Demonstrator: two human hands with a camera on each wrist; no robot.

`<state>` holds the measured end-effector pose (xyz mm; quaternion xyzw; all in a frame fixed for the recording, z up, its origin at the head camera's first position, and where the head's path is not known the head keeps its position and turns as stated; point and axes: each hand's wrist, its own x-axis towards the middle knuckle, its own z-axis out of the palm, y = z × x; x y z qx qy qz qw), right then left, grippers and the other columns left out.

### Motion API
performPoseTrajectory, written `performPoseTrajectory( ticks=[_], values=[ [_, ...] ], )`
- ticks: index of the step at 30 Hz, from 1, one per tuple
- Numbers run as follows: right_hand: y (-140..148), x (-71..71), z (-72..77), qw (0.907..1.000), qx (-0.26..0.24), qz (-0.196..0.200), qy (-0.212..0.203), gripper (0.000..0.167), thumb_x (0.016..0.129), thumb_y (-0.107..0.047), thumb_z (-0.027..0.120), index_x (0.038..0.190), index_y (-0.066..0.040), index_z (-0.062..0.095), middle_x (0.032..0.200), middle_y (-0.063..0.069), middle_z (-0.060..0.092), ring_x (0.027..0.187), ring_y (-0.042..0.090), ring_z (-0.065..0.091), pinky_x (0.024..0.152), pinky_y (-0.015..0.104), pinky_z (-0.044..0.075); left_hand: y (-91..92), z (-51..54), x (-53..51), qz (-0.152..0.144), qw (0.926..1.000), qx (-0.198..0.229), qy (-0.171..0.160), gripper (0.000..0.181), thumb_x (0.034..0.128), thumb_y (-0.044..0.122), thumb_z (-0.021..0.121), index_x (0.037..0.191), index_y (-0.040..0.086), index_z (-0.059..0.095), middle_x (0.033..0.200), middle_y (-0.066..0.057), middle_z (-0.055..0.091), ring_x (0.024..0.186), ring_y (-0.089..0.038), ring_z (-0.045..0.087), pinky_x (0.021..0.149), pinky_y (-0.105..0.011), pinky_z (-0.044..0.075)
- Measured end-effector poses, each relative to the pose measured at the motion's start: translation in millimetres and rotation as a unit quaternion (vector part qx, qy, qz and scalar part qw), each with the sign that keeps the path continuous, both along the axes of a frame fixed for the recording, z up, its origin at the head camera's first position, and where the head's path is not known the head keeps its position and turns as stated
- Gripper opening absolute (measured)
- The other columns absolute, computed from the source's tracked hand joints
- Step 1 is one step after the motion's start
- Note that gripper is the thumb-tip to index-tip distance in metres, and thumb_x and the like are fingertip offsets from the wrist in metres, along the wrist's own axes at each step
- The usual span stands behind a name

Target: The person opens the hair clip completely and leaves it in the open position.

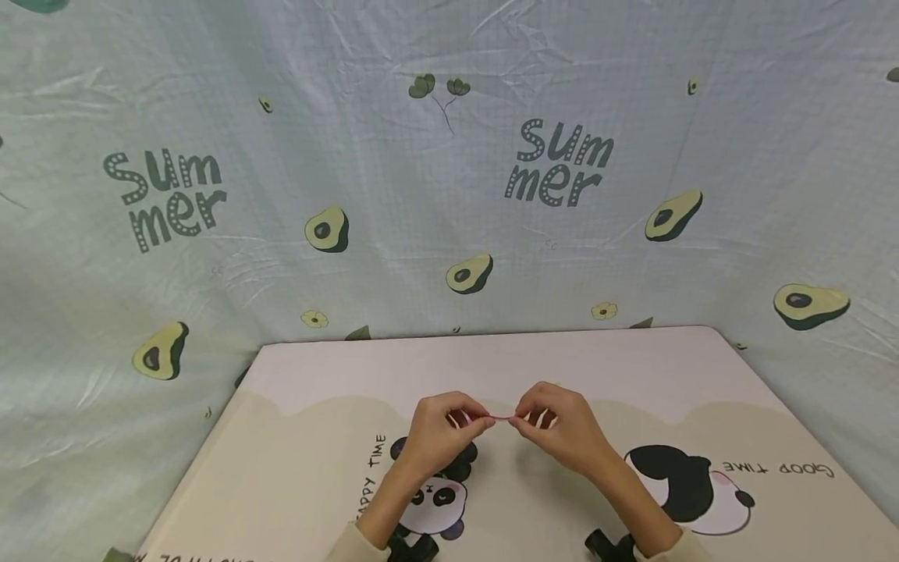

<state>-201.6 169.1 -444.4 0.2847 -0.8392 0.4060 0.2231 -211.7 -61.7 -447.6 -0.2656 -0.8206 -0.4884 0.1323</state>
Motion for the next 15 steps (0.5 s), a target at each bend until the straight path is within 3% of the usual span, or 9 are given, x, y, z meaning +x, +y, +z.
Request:
performPoseTrajectory(
  ticks=[15],
  values=[
    [-3.5,-1.0,-3.8,0.9991,-0.011,-0.006,0.04,0.026,0.076,0.0,0.086,0.081,-0.021,0.072,0.085,-0.008,0.069,0.068,0.0,0.061,0.056,0.021,0.054,2.8,-6.5,-2.1,-0.009,0.9979,0.034,0.054,0.008,0.0835,0.013,0.086,0.084,0.014,0.078,0.075,0.002,0.074,0.062,0.003,0.057,0.056,-0.021,0.052]
  ],
)
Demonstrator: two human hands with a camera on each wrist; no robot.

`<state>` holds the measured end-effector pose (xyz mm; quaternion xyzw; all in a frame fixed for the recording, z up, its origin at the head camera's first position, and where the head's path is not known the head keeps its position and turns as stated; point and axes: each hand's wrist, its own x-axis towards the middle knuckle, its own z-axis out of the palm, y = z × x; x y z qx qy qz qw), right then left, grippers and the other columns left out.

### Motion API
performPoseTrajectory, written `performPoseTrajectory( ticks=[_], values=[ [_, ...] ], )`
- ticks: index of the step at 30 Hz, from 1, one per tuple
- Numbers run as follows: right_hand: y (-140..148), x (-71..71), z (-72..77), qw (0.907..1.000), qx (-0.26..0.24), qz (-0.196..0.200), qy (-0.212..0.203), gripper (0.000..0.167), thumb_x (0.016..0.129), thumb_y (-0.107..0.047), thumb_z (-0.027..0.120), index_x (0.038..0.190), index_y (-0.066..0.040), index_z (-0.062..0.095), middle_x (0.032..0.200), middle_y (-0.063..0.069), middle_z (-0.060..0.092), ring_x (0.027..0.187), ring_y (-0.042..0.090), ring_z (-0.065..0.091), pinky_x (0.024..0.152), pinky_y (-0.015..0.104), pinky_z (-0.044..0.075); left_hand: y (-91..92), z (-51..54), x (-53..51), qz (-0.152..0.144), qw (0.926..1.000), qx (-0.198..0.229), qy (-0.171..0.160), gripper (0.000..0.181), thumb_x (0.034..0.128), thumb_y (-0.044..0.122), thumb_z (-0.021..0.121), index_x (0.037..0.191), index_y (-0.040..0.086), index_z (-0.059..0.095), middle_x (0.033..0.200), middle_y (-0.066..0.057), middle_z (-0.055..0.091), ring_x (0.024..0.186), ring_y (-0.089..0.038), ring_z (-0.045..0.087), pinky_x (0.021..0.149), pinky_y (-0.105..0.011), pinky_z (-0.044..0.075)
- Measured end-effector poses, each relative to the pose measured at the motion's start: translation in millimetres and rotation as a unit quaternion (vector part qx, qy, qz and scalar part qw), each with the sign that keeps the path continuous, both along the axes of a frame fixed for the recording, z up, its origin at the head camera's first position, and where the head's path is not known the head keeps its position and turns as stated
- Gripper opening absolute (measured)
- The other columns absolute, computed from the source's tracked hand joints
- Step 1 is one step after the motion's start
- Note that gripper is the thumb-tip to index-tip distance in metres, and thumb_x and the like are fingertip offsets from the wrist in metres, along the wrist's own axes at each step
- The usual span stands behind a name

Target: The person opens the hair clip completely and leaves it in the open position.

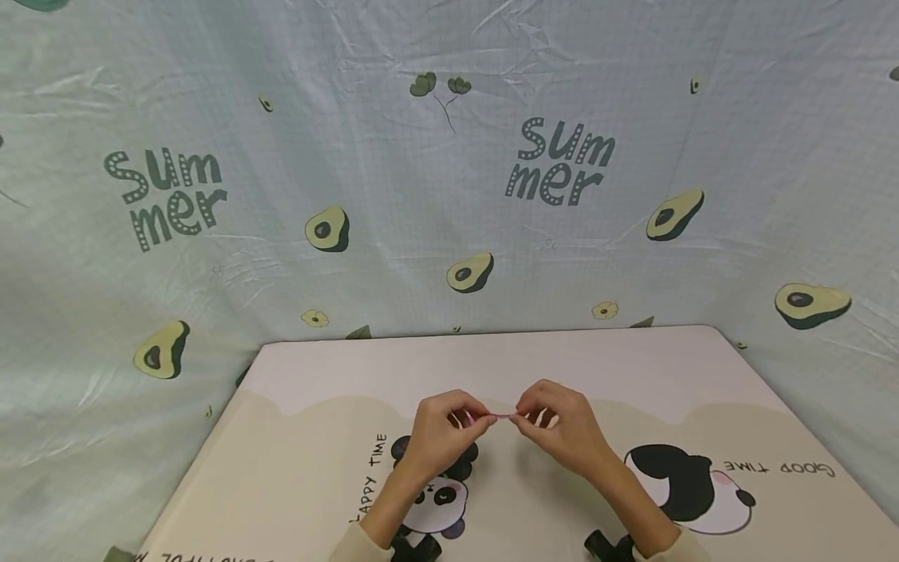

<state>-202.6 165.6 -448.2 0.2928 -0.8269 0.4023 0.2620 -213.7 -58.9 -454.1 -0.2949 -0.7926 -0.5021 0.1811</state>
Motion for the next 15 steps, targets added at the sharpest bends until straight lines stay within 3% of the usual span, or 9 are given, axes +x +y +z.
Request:
performPoseTrajectory(
  ticks=[7,15],
  values=[
    [-2.2,1.2,-0.3,0.9995,-0.004,-0.016,0.026,0.023,0.077,-0.001,0.086,0.082,-0.02,0.074,0.082,-0.009,0.071,0.068,0.003,0.064,0.058,0.016,0.052,1.3,-1.3,-0.2,0.006,0.9996,0.012,0.025,0.006,0.0844,0.012,0.084,0.085,0.014,0.079,0.072,0.002,0.074,0.061,0.003,0.056,0.054,-0.018,0.05],
    [-3.1,1.6,0.0,0.9988,0.005,-0.022,0.043,0.022,0.078,-0.003,0.086,0.082,-0.02,0.074,0.079,-0.011,0.071,0.068,0.001,0.063,0.058,0.016,0.051,1.1,-2.2,-0.2,0.011,0.9995,0.015,0.027,0.007,0.0876,0.018,0.082,0.085,0.012,0.08,0.071,0.003,0.073,0.06,0.004,0.055,0.054,-0.017,0.049]
  ],
)
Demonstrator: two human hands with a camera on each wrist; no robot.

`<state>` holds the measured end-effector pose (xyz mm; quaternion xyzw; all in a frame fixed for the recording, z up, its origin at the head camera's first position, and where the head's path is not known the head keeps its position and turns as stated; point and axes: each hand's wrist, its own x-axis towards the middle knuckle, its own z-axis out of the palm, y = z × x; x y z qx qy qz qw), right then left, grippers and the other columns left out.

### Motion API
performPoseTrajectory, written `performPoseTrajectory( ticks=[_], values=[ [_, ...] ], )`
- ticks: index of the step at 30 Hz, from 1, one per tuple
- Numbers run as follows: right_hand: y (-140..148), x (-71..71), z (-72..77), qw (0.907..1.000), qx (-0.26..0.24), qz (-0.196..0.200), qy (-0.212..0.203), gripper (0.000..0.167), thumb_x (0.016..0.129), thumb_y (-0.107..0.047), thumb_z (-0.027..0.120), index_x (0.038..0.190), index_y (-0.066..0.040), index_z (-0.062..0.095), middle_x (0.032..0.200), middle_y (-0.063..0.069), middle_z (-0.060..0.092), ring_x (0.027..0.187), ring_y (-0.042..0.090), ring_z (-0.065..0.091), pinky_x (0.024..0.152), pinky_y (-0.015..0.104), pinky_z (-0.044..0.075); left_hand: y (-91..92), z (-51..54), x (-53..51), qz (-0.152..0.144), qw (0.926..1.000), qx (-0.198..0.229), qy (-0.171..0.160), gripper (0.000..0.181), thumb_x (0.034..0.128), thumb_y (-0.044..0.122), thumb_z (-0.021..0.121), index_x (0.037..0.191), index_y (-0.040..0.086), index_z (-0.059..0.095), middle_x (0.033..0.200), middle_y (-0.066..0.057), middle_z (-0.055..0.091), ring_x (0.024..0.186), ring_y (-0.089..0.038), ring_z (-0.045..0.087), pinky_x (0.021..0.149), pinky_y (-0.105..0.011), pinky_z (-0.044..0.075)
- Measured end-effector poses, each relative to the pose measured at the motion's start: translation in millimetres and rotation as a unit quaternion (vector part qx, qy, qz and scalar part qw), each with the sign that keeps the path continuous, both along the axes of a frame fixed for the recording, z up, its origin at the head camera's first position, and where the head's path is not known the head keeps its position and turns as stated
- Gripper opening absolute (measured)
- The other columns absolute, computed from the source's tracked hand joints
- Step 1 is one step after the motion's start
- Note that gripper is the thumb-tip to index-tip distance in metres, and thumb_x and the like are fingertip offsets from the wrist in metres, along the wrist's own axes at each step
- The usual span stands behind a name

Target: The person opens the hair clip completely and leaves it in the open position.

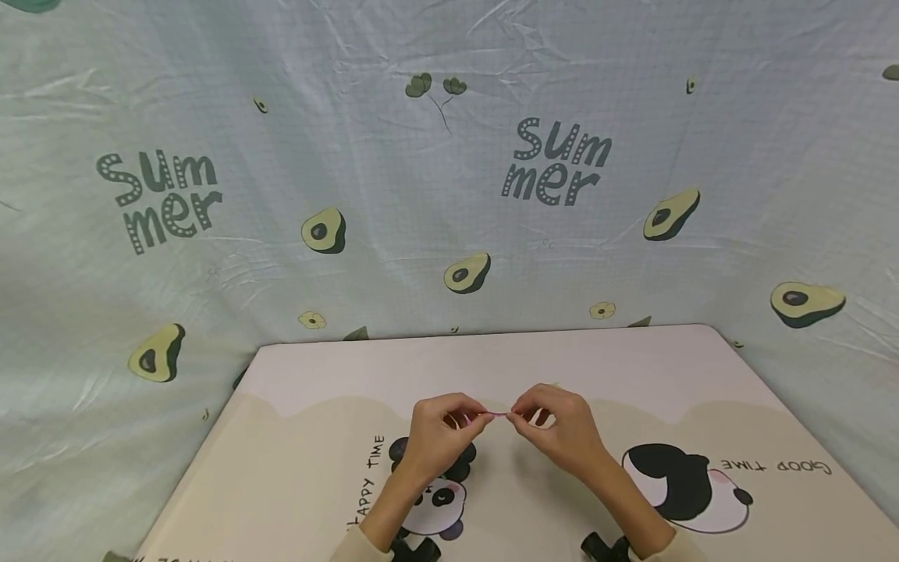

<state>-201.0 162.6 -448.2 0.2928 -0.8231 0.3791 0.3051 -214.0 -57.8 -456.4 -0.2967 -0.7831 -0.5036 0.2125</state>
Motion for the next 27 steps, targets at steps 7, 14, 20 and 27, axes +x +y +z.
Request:
performPoseTrajectory(
  ticks=[7,14,20,27],
  values=[
    [0.6,-0.5,-1.2,1.0,0.003,-0.001,0.008,0.023,0.077,-0.002,0.086,0.082,-0.021,0.073,0.078,-0.011,0.071,0.067,0.002,0.063,0.058,0.014,0.05,0.3,0.4,0.3,0.001,1.0,0.002,-0.001,0.005,0.0863,0.016,0.083,0.086,0.013,0.08,0.07,0.002,0.073,0.06,0.004,0.055,0.054,-0.017,0.049],
    [0.1,0.5,-1.2,1.0,-0.001,-0.001,0.003,0.024,0.077,-0.002,0.087,0.083,-0.021,0.073,0.079,-0.011,0.07,0.067,0.002,0.062,0.058,0.014,0.05,0.9,1.3,1.9,-0.003,0.9999,0.011,0.004,0.006,0.0849,0.012,0.083,0.085,0.015,0.079,0.069,0.002,0.071,0.059,0.004,0.055,0.053,-0.017,0.05],
    [-1.0,1.9,-2.2,1.0,-0.002,-0.005,0.003,0.025,0.076,-0.002,0.087,0.083,-0.021,0.073,0.079,-0.011,0.07,0.067,0.001,0.061,0.058,0.015,0.05,0.9,1.2,1.9,-0.006,0.9998,0.013,0.012,0.006,0.0846,0.011,0.083,0.085,0.015,0.078,0.068,0.002,0.071,0.058,0.004,0.055,0.053,-0.016,0.049],
    [-1.4,1.6,-3.1,0.9999,-0.005,-0.004,0.011,0.026,0.076,0.0,0.087,0.083,-0.021,0.073,0.079,-0.011,0.07,0.066,0.001,0.061,0.057,0.014,0.05,0.5,0.0,0.9,-0.008,0.9998,0.013,0.014,0.006,0.085,0.011,0.083,0.085,0.015,0.078,0.069,0.003,0.071,0.059,0.004,0.055,0.053,-0.016,0.049]
  ],
)
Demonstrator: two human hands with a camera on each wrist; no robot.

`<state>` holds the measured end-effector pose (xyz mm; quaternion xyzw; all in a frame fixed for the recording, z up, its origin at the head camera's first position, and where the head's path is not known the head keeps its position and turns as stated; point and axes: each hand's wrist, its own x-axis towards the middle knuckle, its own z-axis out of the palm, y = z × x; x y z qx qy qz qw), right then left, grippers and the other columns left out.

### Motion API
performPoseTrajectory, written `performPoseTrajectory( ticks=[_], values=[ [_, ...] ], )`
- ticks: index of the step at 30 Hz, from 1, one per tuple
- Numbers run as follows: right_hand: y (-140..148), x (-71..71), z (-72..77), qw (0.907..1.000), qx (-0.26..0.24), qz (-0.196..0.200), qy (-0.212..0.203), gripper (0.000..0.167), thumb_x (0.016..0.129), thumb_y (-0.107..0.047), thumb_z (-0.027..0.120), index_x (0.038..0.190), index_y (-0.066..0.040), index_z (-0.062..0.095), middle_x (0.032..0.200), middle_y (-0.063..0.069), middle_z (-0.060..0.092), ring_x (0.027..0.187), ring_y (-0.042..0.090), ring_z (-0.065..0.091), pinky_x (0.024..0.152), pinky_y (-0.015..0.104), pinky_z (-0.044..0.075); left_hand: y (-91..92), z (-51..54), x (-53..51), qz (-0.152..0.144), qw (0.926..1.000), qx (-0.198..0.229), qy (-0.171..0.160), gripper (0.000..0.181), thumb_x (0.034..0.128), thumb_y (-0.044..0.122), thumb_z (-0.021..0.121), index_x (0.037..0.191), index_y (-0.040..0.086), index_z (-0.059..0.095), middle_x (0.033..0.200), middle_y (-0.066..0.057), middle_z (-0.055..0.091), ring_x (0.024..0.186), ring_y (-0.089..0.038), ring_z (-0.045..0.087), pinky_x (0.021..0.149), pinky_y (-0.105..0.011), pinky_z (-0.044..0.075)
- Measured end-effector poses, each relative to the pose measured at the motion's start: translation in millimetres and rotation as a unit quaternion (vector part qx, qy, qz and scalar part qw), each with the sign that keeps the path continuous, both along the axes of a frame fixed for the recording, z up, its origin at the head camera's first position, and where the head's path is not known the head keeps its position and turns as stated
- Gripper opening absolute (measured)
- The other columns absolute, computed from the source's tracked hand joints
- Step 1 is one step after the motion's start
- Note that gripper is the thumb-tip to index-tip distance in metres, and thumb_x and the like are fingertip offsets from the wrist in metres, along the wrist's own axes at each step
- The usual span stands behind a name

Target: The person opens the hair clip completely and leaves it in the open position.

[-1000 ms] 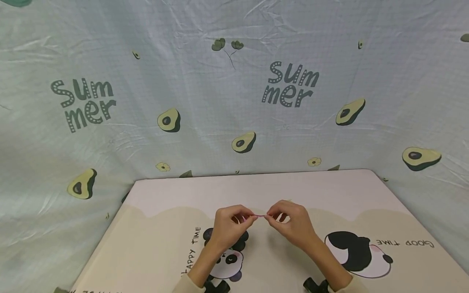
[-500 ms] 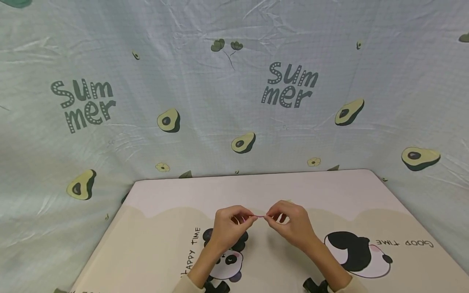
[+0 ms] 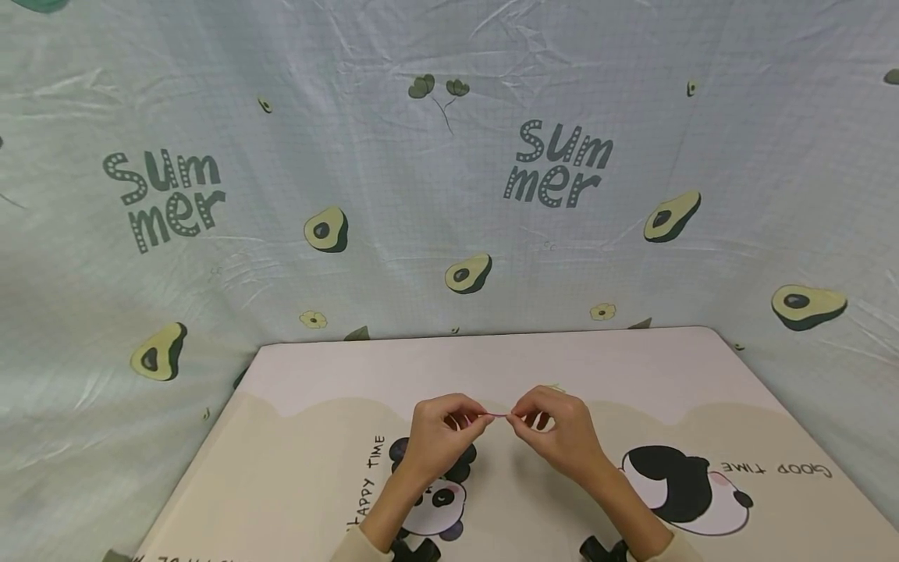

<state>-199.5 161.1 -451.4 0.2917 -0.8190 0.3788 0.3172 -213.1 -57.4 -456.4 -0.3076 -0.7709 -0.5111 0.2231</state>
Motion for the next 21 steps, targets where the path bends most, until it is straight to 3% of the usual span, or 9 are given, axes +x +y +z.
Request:
performPoseTrajectory(
  ticks=[21],
  values=[
    [-2.0,0.5,-0.6,0.9998,-0.001,-0.016,0.014,0.025,0.075,-0.001,0.087,0.08,-0.02,0.072,0.077,-0.011,0.069,0.061,0.004,0.061,0.056,0.012,0.048,0.6,0.5,0.6,0.003,1.0,0.003,0.001,0.007,0.0843,0.01,0.084,0.085,0.015,0.078,0.069,0.002,0.071,0.058,0.004,0.055,0.053,-0.016,0.049]
  ],
)
